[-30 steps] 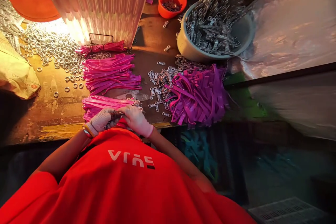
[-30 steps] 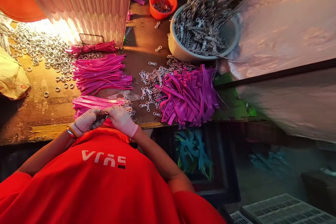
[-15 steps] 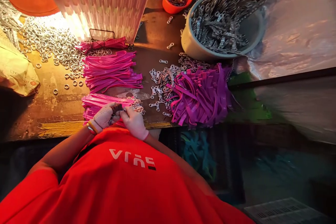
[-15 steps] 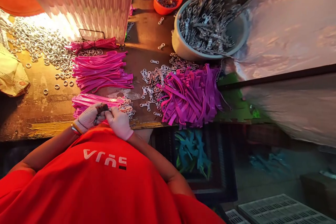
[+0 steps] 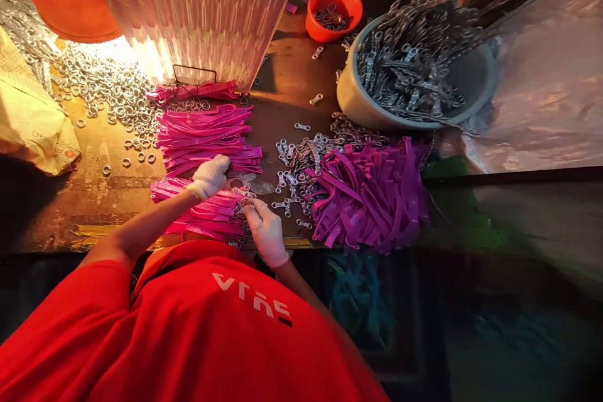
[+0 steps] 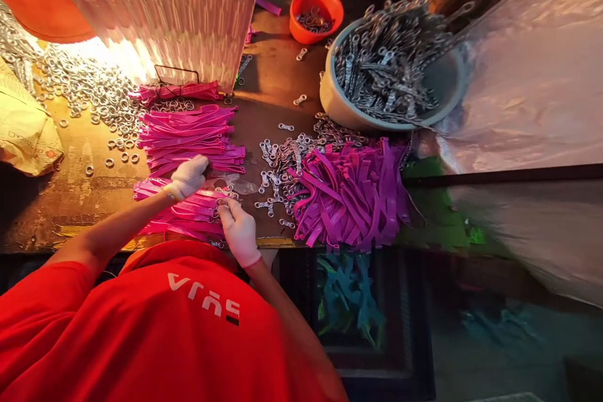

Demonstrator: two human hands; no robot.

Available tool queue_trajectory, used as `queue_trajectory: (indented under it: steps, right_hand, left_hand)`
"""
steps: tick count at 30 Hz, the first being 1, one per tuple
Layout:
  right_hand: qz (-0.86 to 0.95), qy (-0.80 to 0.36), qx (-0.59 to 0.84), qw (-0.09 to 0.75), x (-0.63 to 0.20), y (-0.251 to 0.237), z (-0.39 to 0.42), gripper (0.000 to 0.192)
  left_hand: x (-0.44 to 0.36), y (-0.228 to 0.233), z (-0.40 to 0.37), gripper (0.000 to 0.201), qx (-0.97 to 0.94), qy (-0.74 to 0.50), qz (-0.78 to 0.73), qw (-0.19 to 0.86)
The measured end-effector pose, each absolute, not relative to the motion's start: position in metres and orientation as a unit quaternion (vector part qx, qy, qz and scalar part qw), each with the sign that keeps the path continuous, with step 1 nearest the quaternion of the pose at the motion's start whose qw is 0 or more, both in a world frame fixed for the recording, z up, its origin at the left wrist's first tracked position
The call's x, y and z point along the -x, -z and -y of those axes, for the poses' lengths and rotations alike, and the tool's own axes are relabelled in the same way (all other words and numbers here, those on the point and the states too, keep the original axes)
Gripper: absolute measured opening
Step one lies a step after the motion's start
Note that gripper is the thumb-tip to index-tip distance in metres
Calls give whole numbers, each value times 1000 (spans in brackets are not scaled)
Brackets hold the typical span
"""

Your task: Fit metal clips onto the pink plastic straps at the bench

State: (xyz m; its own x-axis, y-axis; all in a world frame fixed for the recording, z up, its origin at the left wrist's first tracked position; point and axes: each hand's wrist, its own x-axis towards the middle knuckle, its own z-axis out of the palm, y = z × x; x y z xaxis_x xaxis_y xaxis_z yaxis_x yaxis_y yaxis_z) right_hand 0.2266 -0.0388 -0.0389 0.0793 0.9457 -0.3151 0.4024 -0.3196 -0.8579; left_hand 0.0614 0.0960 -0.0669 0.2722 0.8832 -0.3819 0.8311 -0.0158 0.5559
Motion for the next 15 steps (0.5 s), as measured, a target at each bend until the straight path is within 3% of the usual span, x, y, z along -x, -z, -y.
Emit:
queue_trajectory:
  steps: [3, 6, 10, 15]
  right_hand:
    - [544, -460, 636, 297, -220, 38, 42, 40]
    - [643, -431, 584, 244, -206, 35, 40, 37]
    - [753, -363, 542, 92, -187, 24, 39, 33]
    - [809, -265, 522, -45, -176, 9, 45, 32]
  left_hand:
    - [-36, 52, -39, 17, -671, -182, -575, 431]
    - [-17, 34, 14, 25, -538, -253, -592, 545]
    - [-8, 19, 53, 40, -376, -275, -583, 665]
    - [-2, 20, 60, 42, -378, -257, -554, 695]
